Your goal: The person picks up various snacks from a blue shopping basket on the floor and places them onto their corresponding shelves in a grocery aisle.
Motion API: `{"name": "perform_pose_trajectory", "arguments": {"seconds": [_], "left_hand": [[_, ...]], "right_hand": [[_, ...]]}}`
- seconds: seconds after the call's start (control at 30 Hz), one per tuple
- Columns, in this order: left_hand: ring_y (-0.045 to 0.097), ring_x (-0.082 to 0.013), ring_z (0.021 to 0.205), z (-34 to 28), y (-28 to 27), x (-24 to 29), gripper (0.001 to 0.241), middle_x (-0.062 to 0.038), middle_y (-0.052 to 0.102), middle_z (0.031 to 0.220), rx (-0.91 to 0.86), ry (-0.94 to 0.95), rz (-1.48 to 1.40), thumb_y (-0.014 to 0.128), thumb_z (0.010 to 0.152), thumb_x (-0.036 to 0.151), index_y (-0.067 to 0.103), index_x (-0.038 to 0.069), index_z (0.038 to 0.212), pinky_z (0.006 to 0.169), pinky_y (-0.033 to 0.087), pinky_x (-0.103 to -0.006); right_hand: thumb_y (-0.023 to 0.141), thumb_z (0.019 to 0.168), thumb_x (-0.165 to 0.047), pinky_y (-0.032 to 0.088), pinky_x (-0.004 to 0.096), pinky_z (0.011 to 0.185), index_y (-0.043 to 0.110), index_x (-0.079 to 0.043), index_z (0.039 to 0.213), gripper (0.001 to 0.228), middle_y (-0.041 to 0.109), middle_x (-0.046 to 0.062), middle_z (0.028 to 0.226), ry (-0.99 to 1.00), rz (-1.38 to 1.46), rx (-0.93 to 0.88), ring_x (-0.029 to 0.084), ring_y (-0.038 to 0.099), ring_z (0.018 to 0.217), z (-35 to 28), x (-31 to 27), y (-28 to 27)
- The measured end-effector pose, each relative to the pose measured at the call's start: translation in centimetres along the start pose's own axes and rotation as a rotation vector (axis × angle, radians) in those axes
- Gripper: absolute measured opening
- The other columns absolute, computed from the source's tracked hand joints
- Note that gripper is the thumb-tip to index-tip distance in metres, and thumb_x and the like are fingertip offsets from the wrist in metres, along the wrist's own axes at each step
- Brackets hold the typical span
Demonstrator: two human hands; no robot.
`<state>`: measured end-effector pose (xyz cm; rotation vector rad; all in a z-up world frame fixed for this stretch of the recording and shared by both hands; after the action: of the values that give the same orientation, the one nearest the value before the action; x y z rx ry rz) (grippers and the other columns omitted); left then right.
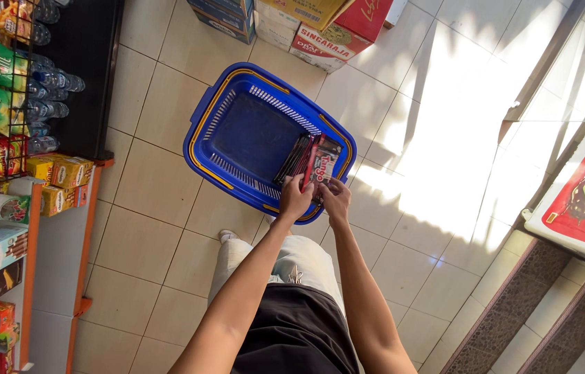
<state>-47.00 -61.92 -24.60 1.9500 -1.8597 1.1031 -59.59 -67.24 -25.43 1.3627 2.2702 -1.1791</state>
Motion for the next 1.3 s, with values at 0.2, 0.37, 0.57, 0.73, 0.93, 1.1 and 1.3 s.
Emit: {"name": "perform_pose_trajectory", "arguments": {"seconds": [0.2,0.37,0.57,0.73,0.93,1.1,1.3], "left_hand": [[0.082,-0.0331,0.127,1.8,-1.0,-6.4,0.045,-0.017,0.085,0.130,0.019,0.027,-0.434,0.094,0.097,0.023,0.087,0.010,0.140,0.103,0.066,-0.0450],[0.078,-0.0245,0.114,-3.4,-9.4,-4.8,0.046,-0.017,0.083,0.129,0.028,0.083,-0.766,0.095,0.103,0.014,0.081,0.006,0.146,0.092,0.069,-0.0413],[0.076,-0.0059,0.097,-11.3,-18.6,-3.7,0.042,0.001,0.083,0.121,0.262,0.201,-0.966,0.093,0.105,0.015,0.080,0.016,0.144,0.091,0.065,-0.0264],[0.076,-0.0054,0.100,-16.9,-24.2,-7.3,0.046,0.001,0.084,0.126,0.454,0.307,-1.008,0.093,0.108,0.023,0.078,0.017,0.152,0.091,0.064,-0.0257],[0.077,-0.0081,0.093,-24.7,-30.2,-13.1,0.038,-0.004,0.085,0.121,0.665,0.379,-1.023,0.093,0.107,0.019,0.083,0.011,0.143,0.091,0.067,-0.0287],[0.077,-0.0095,0.092,-32.4,-33.8,-17.3,0.039,-0.007,0.084,0.119,0.820,0.442,-1.021,0.091,0.109,0.017,0.082,0.007,0.146,0.092,0.068,-0.0302],[0.074,-0.0084,0.091,-40.0,-37.5,-21.3,0.040,-0.005,0.080,0.119,0.943,0.486,-1.025,0.087,0.111,0.017,0.081,0.006,0.149,0.092,0.066,-0.0297]], "right_hand": [[0.091,0.106,-0.015,0.067,0.039,0.092,0.084,-0.014,0.152,0.047,0.083,0.008,0.107,-0.135,0.303,-0.231,0.019,0.076,0.102,-6.1,-6.1,-2.0],[0.091,0.108,-0.017,0.066,0.042,0.098,0.085,-0.012,0.151,0.044,0.085,0.013,0.110,-0.285,0.282,-0.393,0.022,0.076,0.105,-9.8,-8.8,-0.6],[0.087,0.111,-0.017,0.061,0.028,0.080,0.089,-0.006,0.137,0.028,0.083,0.007,0.098,-0.446,0.224,-0.658,0.015,0.076,0.088,-15.1,-11.2,4.3],[0.087,0.112,-0.016,0.062,0.028,0.078,0.089,-0.006,0.140,0.029,0.085,0.008,0.095,-0.627,0.193,-0.848,0.015,0.078,0.086,-21.7,-13.0,9.5],[0.085,0.111,-0.009,0.061,0.029,0.078,0.087,-0.002,0.138,0.028,0.086,0.008,0.094,-0.794,0.240,-0.989,0.017,0.080,0.082,-30.3,-12.5,15.4],[0.084,0.112,-0.007,0.059,0.028,0.078,0.087,-0.002,0.137,0.026,0.084,0.007,0.096,-0.846,0.232,-1.106,0.016,0.078,0.082,-38.5,-10.8,18.6],[0.082,0.114,-0.010,0.057,0.026,0.081,0.087,-0.005,0.141,0.028,0.086,0.006,0.102,-0.846,0.164,-1.231,0.014,0.077,0.085,-47.1,-9.3,21.4]]}}
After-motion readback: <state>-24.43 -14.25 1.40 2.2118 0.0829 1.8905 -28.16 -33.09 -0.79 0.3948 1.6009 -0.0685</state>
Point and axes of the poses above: each hand's wrist, its own z-axis towards the middle knuckle, its own y-axis out of the palm, x = y × z, the point moved 1 cm from there along z, towards the middle knuckle
